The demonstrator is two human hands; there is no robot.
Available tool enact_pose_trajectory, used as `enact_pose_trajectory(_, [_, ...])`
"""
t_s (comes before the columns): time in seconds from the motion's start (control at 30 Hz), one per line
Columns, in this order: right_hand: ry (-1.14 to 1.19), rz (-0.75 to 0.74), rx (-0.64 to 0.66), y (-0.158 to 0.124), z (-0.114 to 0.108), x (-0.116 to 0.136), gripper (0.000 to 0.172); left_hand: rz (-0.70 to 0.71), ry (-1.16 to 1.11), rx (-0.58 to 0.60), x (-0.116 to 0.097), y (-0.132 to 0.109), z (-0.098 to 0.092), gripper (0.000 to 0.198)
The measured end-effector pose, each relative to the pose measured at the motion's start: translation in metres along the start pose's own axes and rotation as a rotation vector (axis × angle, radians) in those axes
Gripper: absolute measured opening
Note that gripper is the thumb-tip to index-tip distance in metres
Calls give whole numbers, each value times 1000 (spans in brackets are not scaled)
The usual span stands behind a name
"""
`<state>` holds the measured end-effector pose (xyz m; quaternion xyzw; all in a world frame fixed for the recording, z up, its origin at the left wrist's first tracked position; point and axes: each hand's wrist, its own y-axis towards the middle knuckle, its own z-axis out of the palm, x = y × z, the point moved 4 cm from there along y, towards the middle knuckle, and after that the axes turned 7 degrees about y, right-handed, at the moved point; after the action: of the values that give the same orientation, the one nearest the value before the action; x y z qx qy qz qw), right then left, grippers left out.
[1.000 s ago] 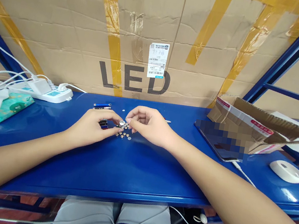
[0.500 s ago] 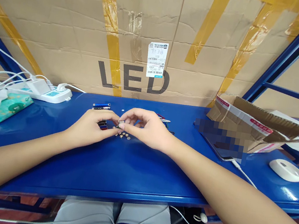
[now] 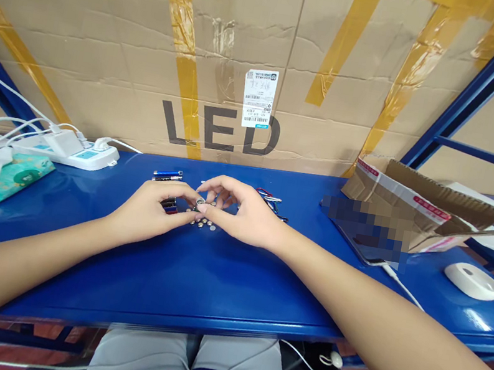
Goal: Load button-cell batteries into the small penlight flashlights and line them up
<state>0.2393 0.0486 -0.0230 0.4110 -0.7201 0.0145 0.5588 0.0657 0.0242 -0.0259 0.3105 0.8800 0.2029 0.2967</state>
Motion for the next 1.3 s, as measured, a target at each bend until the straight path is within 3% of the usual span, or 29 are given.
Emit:
enact_pose_trajectory(0.17, [-51,13,-25,1,-1,-2,19,-1,50,-23,3,1,-2,7])
enact_pose_trajectory(0.63, [-116,6,-16,0,1,0,17,68,98,31,1,0,2,8])
enact_pose_trajectory(1.0, [-302,-179,19,-5,2,8,13,224,265,136,0,0,6,13])
enact_pose_trajectory(1.1, [-288,-189,-31,-5,0,11,15,180,204,87,0,1,4,12])
enact_pose_trajectory(1.3, [-294,-109,-124,-4,-6,14,9,-82,-45,-9,8,2,3,15])
